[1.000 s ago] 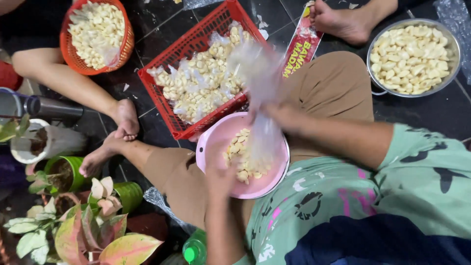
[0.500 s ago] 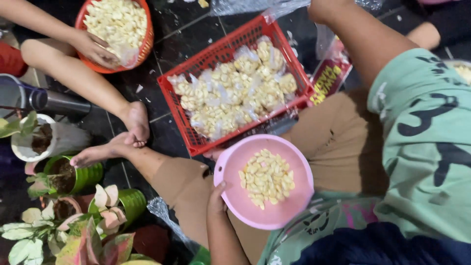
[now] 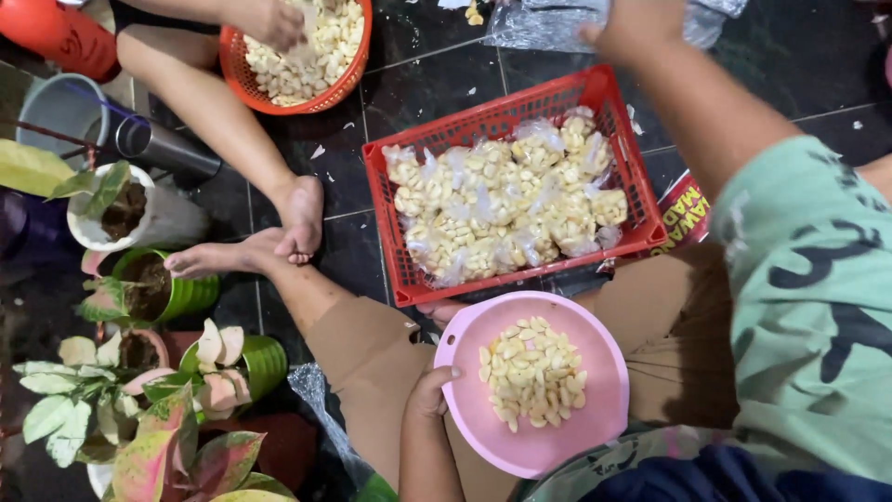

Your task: A person is sitting on the floor, manually filling small plastic bags with peeled garlic cloves from a pink bowl.

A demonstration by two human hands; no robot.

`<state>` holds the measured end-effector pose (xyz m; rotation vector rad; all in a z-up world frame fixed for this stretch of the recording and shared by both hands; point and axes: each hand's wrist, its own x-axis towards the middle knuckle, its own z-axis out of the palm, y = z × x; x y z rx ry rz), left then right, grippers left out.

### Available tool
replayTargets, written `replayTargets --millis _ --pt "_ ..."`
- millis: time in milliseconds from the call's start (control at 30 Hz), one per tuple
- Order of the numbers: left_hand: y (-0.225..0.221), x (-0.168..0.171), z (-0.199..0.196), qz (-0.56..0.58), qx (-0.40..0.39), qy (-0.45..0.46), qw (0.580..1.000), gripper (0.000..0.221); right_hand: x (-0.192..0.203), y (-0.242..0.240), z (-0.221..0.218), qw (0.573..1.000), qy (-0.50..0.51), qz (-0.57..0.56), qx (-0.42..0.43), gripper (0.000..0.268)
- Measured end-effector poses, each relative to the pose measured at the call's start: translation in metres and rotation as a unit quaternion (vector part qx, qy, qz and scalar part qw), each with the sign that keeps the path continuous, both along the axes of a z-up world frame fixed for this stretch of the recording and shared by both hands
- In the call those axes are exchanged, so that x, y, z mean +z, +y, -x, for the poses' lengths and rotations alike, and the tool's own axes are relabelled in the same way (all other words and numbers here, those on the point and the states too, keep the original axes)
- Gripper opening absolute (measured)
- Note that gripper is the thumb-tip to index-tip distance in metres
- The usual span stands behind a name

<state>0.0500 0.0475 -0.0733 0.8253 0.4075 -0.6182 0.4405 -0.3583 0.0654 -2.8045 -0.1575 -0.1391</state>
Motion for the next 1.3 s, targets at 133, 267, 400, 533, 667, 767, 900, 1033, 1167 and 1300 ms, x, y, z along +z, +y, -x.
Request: replayTargets --millis 133,267,400,533,667,767,900,1033,1167,1300 --pt "0.002 -0.005 0.002 -0.007 0.003 -0.014 1.0 0.086 0.01 0.061 0.124 0.989 0.137 -0.038 0.043 0.058" --pt "-0.002 -0.025 0.01 -0.081 0.068 0.03 0.994 0.091 -0.078 0.074 0.235 0.942 -0.043 0.084 0.322 0.054" --pt "0.012 -0.047 0.021 -0.108 0.048 0.036 0.992 0.086 -0.135 0.076 0.241 0.94 -0.021 0.108 0.324 0.046" --pt "0.004 -0.026 0.021 -0.102 0.046 0.035 0.993 0.087 -0.145 0.069 0.233 0.941 -0.053 0.139 0.302 0.03" --pt "0.0 -0.011 0.032 -0.127 0.052 0.021 0.99 0.089 -0.136 0.049 0.222 0.96 0.009 0.107 0.259 0.033" --pt "0.015 -0.034 0.041 -0.128 0.076 0.014 0.989 0.086 -0.131 0.029 0.212 0.962 -0.032 0.153 0.226 0.032" --pt "0.015 -0.02 0.045 -0.133 0.071 0.0 0.989 0.086 -0.132 -0.032 0.162 0.948 -0.119 0.187 0.23 0.032" --pt "0.011 -0.018 0.044 -0.14 0.084 0.008 0.986 0.09 -0.134 -0.088 0.111 0.914 -0.181 0.311 0.186 0.037" --pt "0.008 -0.034 0.033 -0.15 0.08 0.006 0.985 0.087 -0.129 -0.076 0.095 0.937 0.055 0.337 0.081 0.073" --pt "-0.002 -0.022 0.024 -0.146 0.064 -0.002 0.987 0.083 -0.06 0.062 0.196 0.98 0.071 0.068 0.173 0.061"
